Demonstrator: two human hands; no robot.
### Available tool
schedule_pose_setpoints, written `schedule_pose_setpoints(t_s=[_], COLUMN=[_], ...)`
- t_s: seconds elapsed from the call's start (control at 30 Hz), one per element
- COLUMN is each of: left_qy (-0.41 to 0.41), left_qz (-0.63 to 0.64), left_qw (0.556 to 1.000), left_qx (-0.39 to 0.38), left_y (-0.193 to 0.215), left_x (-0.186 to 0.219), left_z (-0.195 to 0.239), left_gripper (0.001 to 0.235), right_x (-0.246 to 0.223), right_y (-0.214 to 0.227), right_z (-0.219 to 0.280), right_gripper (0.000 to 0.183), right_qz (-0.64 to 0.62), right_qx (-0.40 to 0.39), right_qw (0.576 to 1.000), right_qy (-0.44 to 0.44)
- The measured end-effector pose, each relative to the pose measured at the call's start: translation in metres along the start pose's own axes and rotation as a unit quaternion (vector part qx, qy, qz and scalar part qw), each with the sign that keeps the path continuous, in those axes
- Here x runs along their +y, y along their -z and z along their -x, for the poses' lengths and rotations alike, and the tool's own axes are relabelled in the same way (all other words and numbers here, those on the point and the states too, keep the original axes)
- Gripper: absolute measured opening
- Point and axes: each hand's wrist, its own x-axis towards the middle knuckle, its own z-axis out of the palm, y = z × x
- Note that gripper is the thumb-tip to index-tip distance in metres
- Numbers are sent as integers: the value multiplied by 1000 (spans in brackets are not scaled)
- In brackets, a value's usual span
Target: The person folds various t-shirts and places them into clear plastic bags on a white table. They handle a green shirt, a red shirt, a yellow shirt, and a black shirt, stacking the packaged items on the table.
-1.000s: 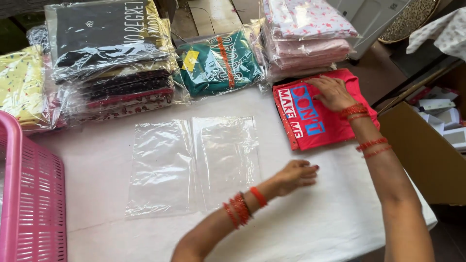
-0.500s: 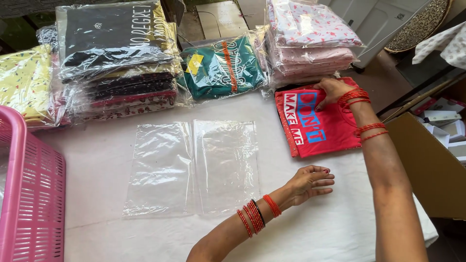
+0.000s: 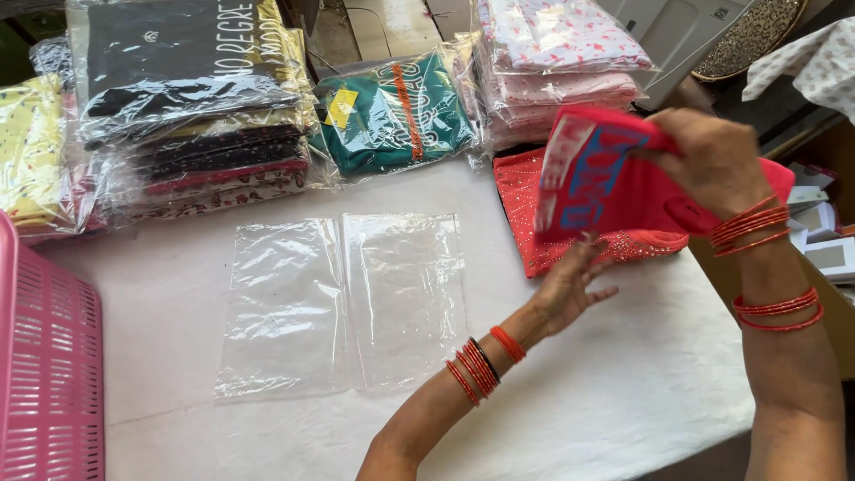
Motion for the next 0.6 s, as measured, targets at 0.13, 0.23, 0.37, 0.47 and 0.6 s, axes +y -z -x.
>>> schedule_pose_setpoints(t_s=[0.13, 0.23, 0.37, 0.47, 0.6], left_qy=[-91, -143, -151, -200, -237], left_qz=[46, 119, 243, 228, 261], left_qw=[995, 982, 949, 933, 918], left_qx=[-22, -5, 132, 195, 184], left_y=[22, 51, 122, 134, 103], left_x=[35, 51, 29, 26, 41], left_z=[24, 66, 133, 180, 207], left_gripper=[89, 88, 88, 74, 70], right_x=[-49, -100, -209, -242, -195], right_y=[17, -38, -128, -97, -140], right_z=[-11, 3, 42, 35, 16], right_gripper=[31, 19, 46, 64, 44], right_qz=[-2, 21, -152, -342, -326], right_qx=[104, 59, -41, -131, -63], right_qw=[995, 997, 975, 904, 942], right_qy=[-10, 33, 159, 220, 50])
